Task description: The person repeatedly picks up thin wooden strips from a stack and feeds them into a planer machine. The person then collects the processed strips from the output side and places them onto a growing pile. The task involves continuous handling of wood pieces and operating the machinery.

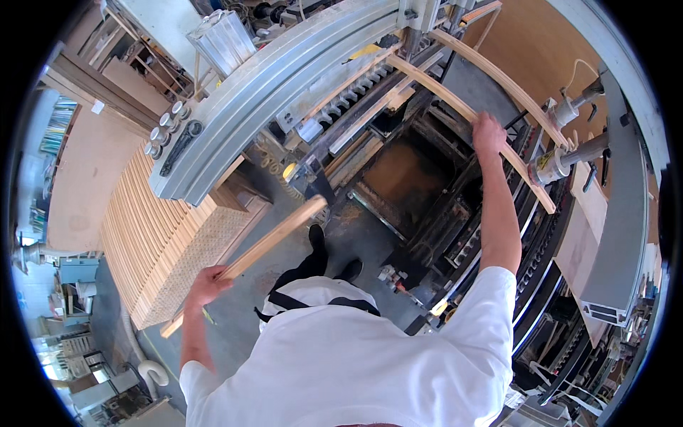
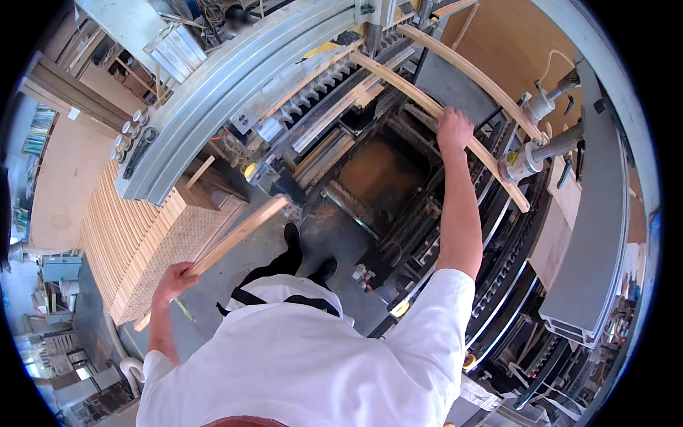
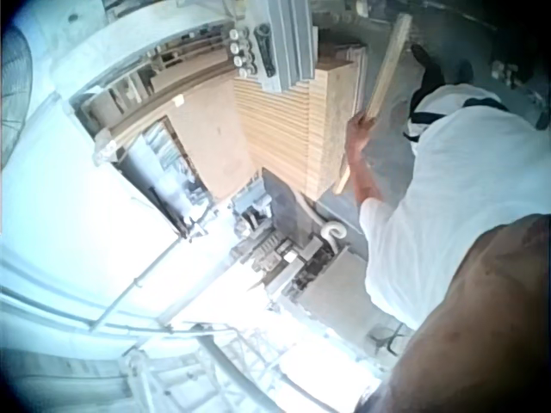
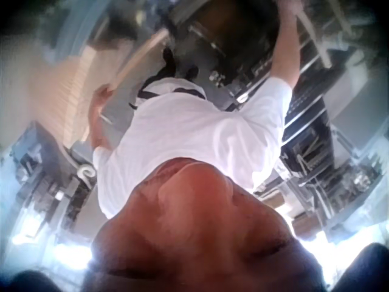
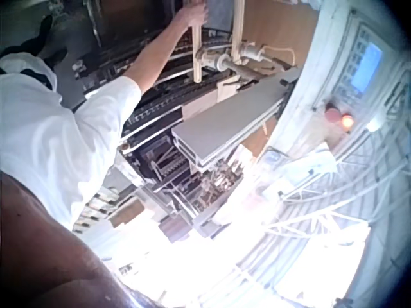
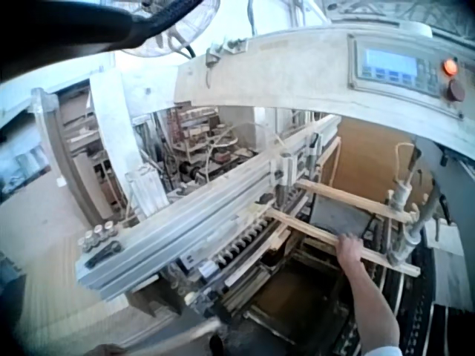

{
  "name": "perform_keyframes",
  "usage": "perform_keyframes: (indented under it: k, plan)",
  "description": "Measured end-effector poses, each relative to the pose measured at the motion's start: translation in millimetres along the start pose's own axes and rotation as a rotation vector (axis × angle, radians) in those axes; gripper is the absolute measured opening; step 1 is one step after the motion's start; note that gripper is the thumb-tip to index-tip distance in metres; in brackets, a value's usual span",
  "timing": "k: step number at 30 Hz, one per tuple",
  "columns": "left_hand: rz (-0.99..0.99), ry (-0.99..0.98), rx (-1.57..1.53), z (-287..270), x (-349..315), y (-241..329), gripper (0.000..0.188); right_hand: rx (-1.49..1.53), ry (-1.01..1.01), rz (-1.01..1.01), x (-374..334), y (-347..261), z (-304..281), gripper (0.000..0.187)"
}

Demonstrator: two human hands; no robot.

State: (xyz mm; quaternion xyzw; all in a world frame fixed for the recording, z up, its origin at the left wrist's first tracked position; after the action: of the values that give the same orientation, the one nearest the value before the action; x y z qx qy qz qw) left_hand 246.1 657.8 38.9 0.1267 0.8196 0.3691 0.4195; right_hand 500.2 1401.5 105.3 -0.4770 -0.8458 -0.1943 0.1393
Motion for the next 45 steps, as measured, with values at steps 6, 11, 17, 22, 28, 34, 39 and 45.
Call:
perform_keyframes:
  k: [6, 11, 17, 22, 28, 34, 39, 45]
  plan:
    - [-0.122, 0.048, -0.327, -56.6, -54.2, -114.3, 0.039, 0.024, -0.029, 0.008, 2.3, 1.0, -1.1, 0.025]
    - [-0.189, 0.075, -0.602, -89.1, -101.7, -146.2, 0.034, -0.034, -0.150, 0.032, 10.9, 10.1, 10.0, 0.030]
    - [0.043, 0.351, -0.843, -166.2, -121.5, -190.9, 0.042, -0.095, -0.170, 0.094, 22.4, 18.6, 4.8, 0.050]
    - [0.256, 0.380, -0.844, -235.1, -49.7, -131.3, 0.016, 0.356, 0.149, 0.015, -4.8, -25.2, -69.1, 0.041]
    - [0.292, 0.696, -0.836, -329.0, 93.1, -71.7, 0.027, 0.716, -0.031, 0.009, -90.1, -130.0, -120.4, 0.032]
    - [-0.007, 0.796, -0.496, -377.8, 243.0, -41.3, 0.035, 0.925, -0.282, 0.014, -227.0, -208.1, -133.6, 0.023]
    - [-0.031, 0.824, -0.366, -379.0, 302.3, -4.7, 0.041, 0.702, -0.518, 0.087, -348.7, -204.3, -129.5, 0.030]
    - [0.053, 0.797, -0.266, -370.7, 336.5, 22.4, 0.041, 0.455, -0.614, 0.226, -438.7, -181.8, -147.1, 0.030]
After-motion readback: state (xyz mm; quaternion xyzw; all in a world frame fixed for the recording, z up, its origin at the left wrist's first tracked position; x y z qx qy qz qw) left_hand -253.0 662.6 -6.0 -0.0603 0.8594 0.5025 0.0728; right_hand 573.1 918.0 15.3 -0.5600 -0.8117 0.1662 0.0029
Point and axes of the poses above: each hand's wrist, its own x-axis towards the middle knuckle, its own z-axis out of the palm, y = z × x, the point moved 10 cm from there along x, towards the middle knuckle, and after that the axes turned 14 degrees about -x, right-handed, at the moved point
